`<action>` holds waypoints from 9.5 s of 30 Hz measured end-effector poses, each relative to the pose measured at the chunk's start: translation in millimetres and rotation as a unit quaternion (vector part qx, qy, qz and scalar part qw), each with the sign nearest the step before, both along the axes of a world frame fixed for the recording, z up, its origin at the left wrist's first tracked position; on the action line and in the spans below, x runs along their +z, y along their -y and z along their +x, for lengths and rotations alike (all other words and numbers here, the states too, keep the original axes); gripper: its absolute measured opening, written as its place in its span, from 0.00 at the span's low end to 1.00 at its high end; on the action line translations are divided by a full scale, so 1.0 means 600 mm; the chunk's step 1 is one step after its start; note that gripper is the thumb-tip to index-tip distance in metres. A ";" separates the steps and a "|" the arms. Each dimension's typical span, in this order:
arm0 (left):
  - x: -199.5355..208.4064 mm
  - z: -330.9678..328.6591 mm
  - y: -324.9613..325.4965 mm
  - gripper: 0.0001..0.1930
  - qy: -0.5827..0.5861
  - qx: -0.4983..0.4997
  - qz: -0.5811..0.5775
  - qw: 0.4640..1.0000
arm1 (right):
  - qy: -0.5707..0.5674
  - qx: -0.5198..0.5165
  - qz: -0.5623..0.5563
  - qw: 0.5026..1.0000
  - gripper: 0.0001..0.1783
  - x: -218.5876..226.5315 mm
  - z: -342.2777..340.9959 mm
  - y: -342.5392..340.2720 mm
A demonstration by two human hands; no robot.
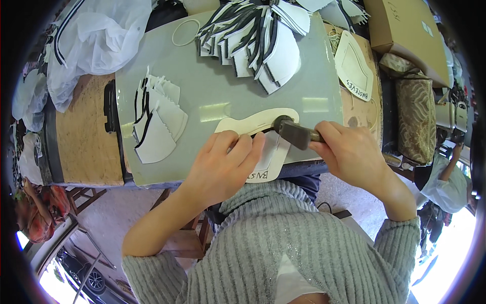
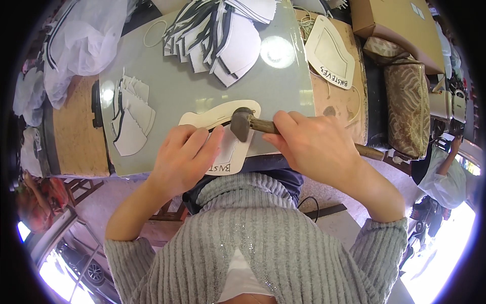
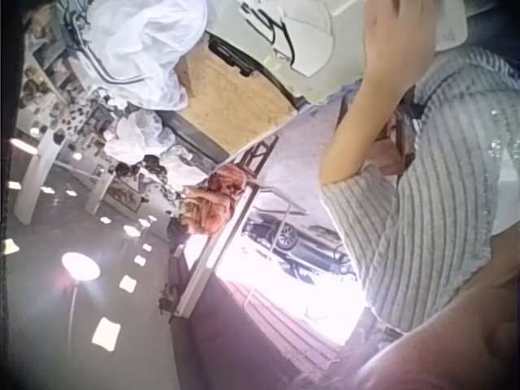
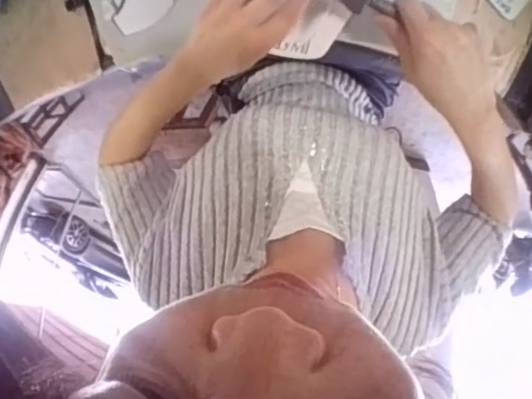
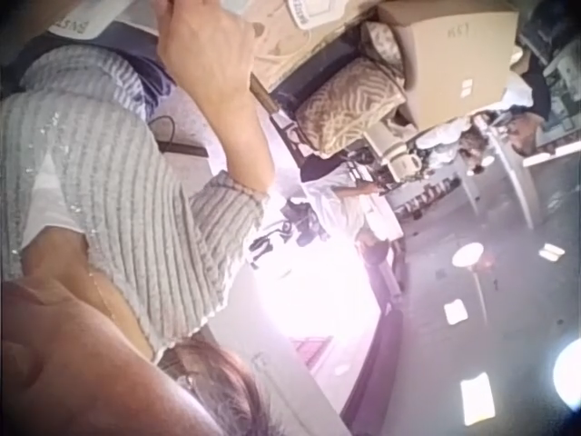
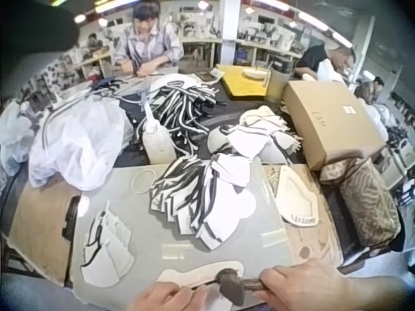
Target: Assembling and hammering shoe upper components onto a template.
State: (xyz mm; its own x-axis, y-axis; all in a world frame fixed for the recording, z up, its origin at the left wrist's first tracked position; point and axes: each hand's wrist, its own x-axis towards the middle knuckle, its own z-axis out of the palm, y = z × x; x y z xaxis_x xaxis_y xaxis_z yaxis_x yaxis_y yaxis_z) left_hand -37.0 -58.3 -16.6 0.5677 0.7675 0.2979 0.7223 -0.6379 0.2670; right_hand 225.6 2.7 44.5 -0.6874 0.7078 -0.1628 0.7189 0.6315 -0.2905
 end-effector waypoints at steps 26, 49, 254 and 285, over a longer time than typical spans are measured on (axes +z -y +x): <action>-0.001 -0.001 0.010 0.21 0.006 0.028 0.015 0.999 | 0.002 0.014 0.011 1.000 0.18 0.007 -0.020 0.007; -0.021 -0.026 0.040 0.15 0.136 0.006 0.029 0.990 | -0.064 0.027 0.010 0.998 0.18 -0.004 -0.039 -0.001; 0.044 -0.023 -0.054 0.10 0.274 0.172 -0.509 0.797 | -0.423 -0.283 -0.295 0.809 0.10 -0.075 -0.059 0.047; 0.060 -0.054 -0.064 0.11 0.163 0.186 -0.448 0.859 | -0.400 -0.225 -0.389 0.799 0.10 -0.064 -0.090 0.047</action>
